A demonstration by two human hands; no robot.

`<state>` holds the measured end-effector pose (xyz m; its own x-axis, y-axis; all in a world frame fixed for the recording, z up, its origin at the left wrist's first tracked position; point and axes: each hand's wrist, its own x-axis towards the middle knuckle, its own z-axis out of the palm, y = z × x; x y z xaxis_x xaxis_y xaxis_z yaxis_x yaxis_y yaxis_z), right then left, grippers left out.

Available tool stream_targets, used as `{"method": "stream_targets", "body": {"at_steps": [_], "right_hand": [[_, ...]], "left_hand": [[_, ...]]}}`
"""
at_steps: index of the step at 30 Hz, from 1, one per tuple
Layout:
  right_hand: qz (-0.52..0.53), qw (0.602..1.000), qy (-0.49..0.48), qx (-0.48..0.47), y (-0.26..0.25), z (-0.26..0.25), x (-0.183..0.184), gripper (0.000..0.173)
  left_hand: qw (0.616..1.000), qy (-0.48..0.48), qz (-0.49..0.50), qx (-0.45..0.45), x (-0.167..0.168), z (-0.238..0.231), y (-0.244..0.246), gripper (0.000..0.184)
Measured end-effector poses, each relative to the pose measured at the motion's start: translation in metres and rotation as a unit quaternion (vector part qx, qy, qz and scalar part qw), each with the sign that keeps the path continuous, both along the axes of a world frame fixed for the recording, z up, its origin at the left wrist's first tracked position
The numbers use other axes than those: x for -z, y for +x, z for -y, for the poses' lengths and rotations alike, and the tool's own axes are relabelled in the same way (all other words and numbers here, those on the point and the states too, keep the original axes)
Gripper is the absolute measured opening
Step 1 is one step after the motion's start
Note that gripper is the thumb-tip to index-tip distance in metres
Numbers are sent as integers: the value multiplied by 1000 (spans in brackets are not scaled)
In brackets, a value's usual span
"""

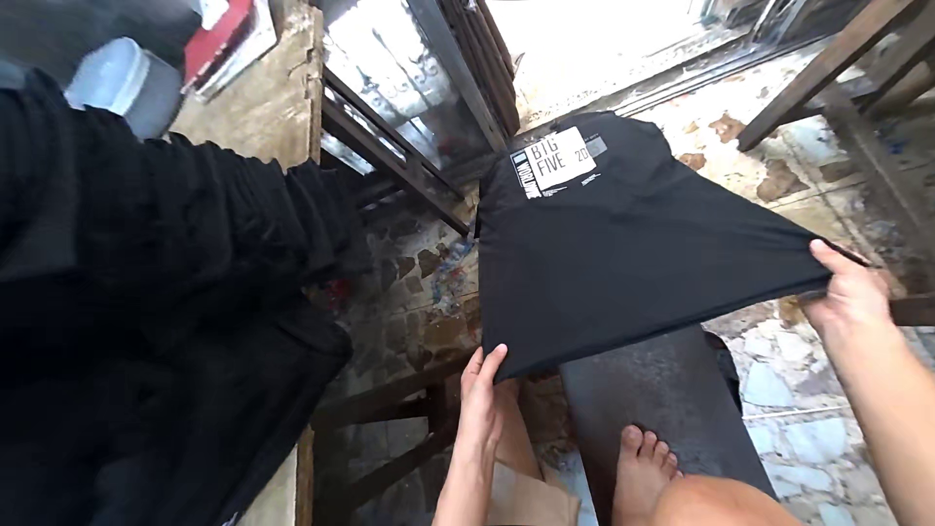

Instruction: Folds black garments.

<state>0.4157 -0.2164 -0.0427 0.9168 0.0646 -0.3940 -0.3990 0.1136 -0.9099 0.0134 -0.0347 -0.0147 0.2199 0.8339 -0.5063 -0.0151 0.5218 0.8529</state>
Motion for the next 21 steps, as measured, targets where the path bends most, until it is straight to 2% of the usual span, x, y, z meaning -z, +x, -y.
{"method": "stream_targets", "body": {"at_steps": [2,3,4,6,8,9,11,13,14,15,16,17,19,21], "right_hand": [[13,1000,20,-6,1,4,-2,36],[18,1000,-14,-11,3,6,0,36],[15,996,-82,-17,3,9,4,40],[7,963,-260,-71,-3,13,12,61],[107,902,-382,-169,-26,12,13,70],[204,873,-382,-227,-47,6,12,71],[389,778,-334,-364,-102,-12,17,77],[502,674,-274,-469,-168,-44,23,93],[528,643,-252,-495,-195,-63,25,99],[540,642,-232,-492,-214,-81,28,99],[533,677,-215,-459,-227,-96,31,92],[495,734,-207,-417,-234,-108,29,82],[362,824,-212,-381,-222,-118,16,66],[237,869,-184,-393,-199,-115,17,55]], "left_hand": [[999,-12,34,-8,4,7,-3,40],[999,-28,29,-16,17,11,-2,41],[998,-56,17,-24,36,14,-1,42],[991,-114,-2,-66,77,18,3,40],[988,-106,-44,-104,93,15,14,40],[991,-63,-73,-96,87,13,22,49],[984,54,-160,-53,52,12,43,65],[959,146,-241,-18,14,15,63,67],[948,179,-262,0,-1,14,74,63],[944,202,-262,15,-13,12,83,58],[946,214,-242,24,-21,9,89,52],[957,204,-206,21,-28,3,95,45],[989,116,-95,-4,-34,-9,102,38],[999,3,-13,-29,-35,-15,104,33]]}}
